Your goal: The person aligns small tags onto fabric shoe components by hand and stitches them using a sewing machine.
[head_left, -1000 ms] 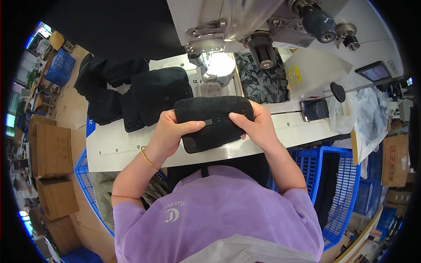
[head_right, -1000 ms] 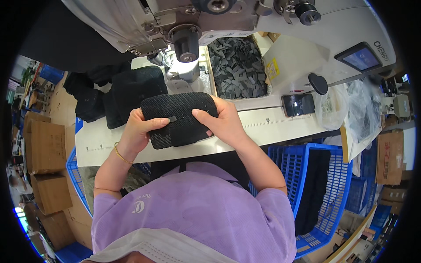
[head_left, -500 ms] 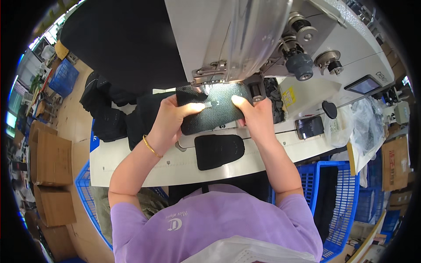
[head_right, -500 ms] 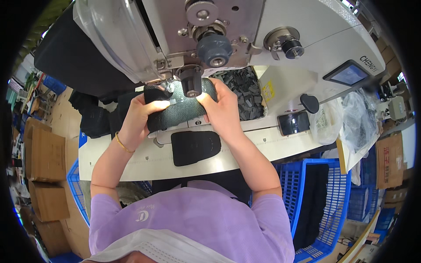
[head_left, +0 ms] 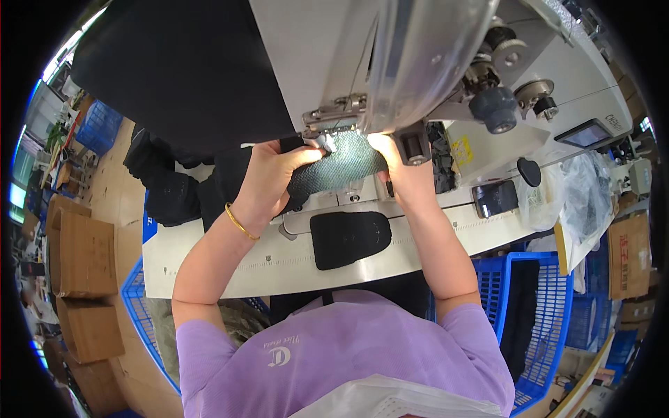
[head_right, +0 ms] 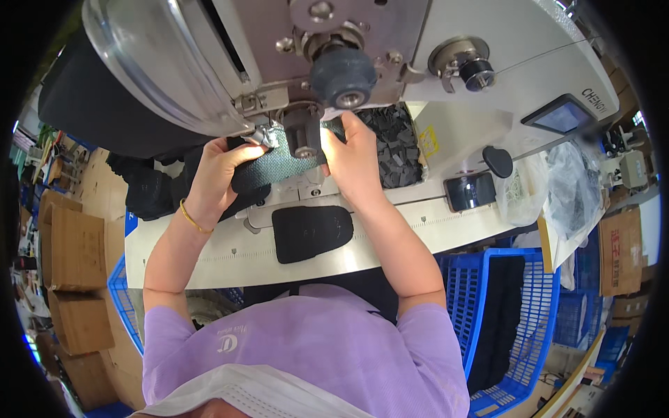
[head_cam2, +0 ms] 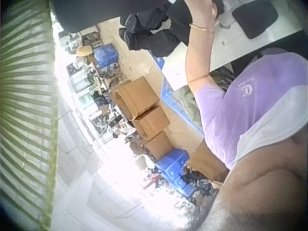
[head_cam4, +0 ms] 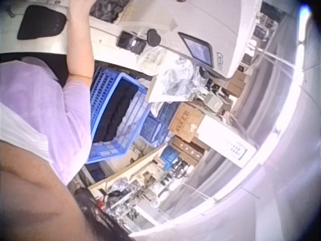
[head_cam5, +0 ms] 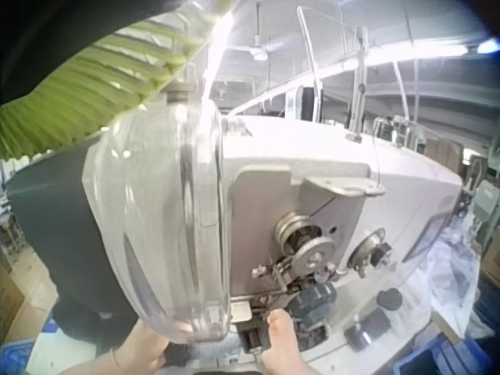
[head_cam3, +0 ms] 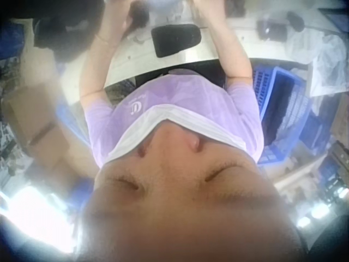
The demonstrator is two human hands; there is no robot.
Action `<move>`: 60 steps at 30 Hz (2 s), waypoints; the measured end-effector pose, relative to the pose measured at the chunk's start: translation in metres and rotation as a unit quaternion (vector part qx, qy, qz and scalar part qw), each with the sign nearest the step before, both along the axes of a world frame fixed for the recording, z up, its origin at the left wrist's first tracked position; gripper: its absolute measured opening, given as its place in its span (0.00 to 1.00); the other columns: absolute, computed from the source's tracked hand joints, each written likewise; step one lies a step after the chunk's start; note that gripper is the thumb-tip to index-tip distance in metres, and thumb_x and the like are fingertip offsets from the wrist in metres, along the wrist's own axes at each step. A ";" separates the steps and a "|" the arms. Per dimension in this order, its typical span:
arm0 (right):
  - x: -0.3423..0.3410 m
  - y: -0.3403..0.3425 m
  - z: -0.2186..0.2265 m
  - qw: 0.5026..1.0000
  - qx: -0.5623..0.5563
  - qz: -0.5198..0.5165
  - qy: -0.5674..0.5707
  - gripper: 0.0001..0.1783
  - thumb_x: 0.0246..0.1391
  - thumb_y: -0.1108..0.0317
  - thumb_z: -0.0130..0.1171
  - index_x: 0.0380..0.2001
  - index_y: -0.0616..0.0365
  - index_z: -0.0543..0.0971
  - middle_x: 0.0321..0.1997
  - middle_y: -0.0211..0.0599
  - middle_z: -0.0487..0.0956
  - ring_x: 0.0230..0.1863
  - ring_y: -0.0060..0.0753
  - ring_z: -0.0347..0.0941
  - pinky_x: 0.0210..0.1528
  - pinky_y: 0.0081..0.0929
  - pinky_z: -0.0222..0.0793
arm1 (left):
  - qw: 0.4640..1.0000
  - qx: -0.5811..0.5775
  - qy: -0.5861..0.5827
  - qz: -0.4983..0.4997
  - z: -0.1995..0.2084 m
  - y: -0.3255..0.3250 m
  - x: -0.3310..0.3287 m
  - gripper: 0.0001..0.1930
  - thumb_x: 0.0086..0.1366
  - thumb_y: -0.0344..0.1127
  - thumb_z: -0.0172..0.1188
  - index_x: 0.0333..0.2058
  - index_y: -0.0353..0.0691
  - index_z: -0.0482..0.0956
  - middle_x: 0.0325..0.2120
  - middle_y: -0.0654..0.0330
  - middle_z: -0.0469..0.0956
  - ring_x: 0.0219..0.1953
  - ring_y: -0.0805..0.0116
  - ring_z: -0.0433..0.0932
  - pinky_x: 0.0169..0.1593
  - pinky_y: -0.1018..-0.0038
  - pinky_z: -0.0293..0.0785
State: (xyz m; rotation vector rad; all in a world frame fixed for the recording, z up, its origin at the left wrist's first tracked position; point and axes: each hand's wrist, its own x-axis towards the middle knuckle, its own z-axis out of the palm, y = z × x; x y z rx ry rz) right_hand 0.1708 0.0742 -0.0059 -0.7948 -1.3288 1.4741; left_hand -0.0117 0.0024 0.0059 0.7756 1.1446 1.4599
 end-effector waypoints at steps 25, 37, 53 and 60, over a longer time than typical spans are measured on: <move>0.004 -0.003 0.013 0.999 0.008 0.032 -0.021 0.07 0.54 0.72 0.55 0.35 0.65 0.74 0.22 0.30 0.74 0.13 0.14 0.62 0.14 0.14 0.56 | 0.999 -0.007 -0.033 -0.036 0.000 -0.007 0.006 0.09 0.58 0.23 0.55 0.39 0.32 0.75 0.36 0.58 0.77 0.38 0.72 0.77 0.42 0.74 0.78; 0.018 -0.047 -0.003 0.998 -0.006 0.050 -0.034 0.14 0.55 0.71 0.55 0.45 0.62 0.73 0.22 0.23 0.73 0.16 0.08 0.63 0.15 0.10 0.58 | 0.997 -0.024 -0.046 -0.049 -0.007 -0.043 0.025 0.16 0.53 0.26 0.67 0.41 0.31 0.76 0.36 0.57 0.79 0.36 0.70 0.80 0.42 0.74 0.79; 0.002 -0.015 0.003 0.999 -0.007 0.029 -0.035 0.14 0.55 0.77 0.49 0.46 0.65 0.71 0.24 0.30 0.75 0.17 0.14 0.70 0.15 0.12 0.62 | 0.997 -0.044 -0.025 0.064 0.006 -0.011 0.016 0.06 0.54 0.24 0.63 0.32 0.35 0.79 0.28 0.62 0.79 0.30 0.74 0.77 0.36 0.77 0.75; 0.001 -0.012 0.001 0.999 -0.014 0.029 -0.008 0.13 0.53 0.78 0.50 0.43 0.65 0.72 0.24 0.31 0.76 0.16 0.14 0.69 0.14 0.12 0.60 | 0.998 -0.016 0.000 0.063 0.004 -0.008 0.013 0.04 0.55 0.24 0.62 0.30 0.36 0.79 0.28 0.62 0.79 0.30 0.75 0.77 0.35 0.77 0.75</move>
